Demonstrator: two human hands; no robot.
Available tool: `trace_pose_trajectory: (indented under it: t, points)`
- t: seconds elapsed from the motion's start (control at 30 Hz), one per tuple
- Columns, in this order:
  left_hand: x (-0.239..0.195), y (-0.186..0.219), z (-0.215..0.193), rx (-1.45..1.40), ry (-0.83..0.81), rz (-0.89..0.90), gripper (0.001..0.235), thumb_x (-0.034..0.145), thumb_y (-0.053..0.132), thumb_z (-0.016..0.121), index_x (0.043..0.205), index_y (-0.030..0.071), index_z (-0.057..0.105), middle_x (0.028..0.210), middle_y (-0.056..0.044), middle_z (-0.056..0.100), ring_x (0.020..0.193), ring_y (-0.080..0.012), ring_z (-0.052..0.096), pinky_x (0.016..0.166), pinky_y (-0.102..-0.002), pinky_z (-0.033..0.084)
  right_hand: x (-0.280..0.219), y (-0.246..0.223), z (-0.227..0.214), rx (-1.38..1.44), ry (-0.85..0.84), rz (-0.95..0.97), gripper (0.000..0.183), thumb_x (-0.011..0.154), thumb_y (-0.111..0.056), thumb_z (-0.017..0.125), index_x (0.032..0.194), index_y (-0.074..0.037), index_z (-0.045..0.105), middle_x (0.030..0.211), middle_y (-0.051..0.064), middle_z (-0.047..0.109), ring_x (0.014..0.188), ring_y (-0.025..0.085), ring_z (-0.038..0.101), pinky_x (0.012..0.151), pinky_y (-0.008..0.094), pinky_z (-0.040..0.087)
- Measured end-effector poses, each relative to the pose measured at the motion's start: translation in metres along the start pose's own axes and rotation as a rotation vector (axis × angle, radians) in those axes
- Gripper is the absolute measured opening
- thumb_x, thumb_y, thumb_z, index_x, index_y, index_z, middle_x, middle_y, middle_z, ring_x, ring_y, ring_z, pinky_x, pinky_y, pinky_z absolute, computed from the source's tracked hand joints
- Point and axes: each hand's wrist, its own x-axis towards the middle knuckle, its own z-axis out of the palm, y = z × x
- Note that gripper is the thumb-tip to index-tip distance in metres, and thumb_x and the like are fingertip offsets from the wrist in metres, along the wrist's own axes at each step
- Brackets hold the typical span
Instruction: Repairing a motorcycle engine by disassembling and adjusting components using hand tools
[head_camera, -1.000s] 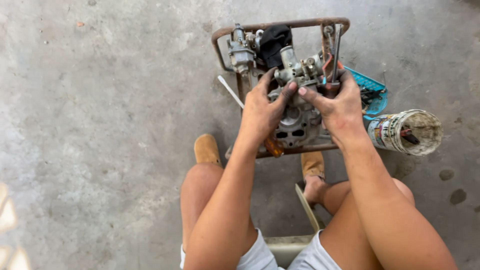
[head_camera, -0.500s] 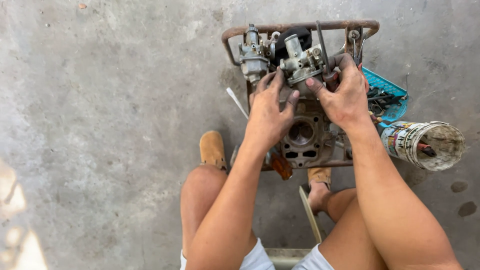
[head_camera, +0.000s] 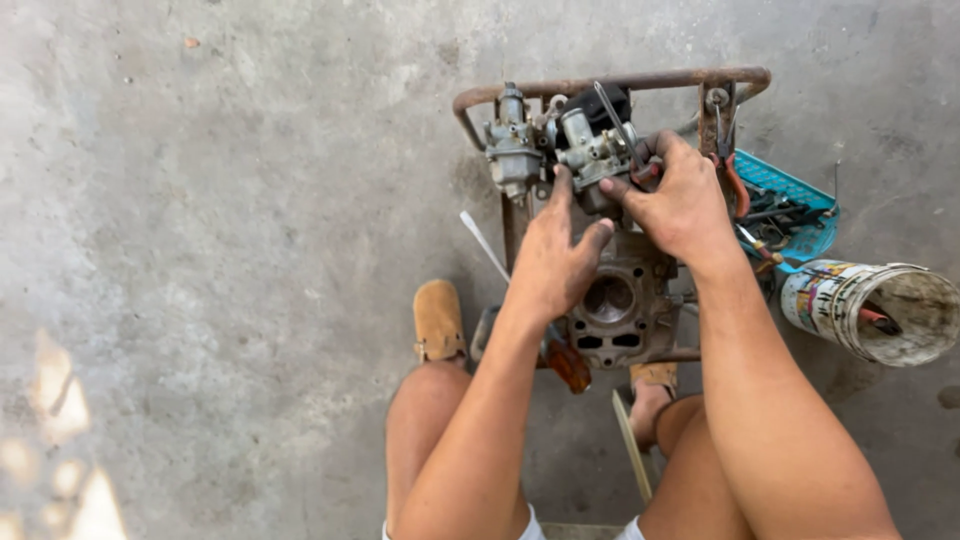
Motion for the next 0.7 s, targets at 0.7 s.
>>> trace_pose_trajectory:
  t: [0.7]
  points:
    - [0.018,-0.013,-0.002,0.038,-0.152,-0.008,0.090,0.088,0.034,0.056,0.161,-0.002,0.018,0.153,-0.038,0.041,0.144,-0.0499,0.040,0.120,-0.056,0.031,0.010,-0.001,-0.008,-0.038,-0.229,0.169,0.037,0.090,-0.040,0.076,0.112,-0.010,0.070,0.098,0.021,0.073,0.101,0.041,0.069,0.082,0.054,0.051]
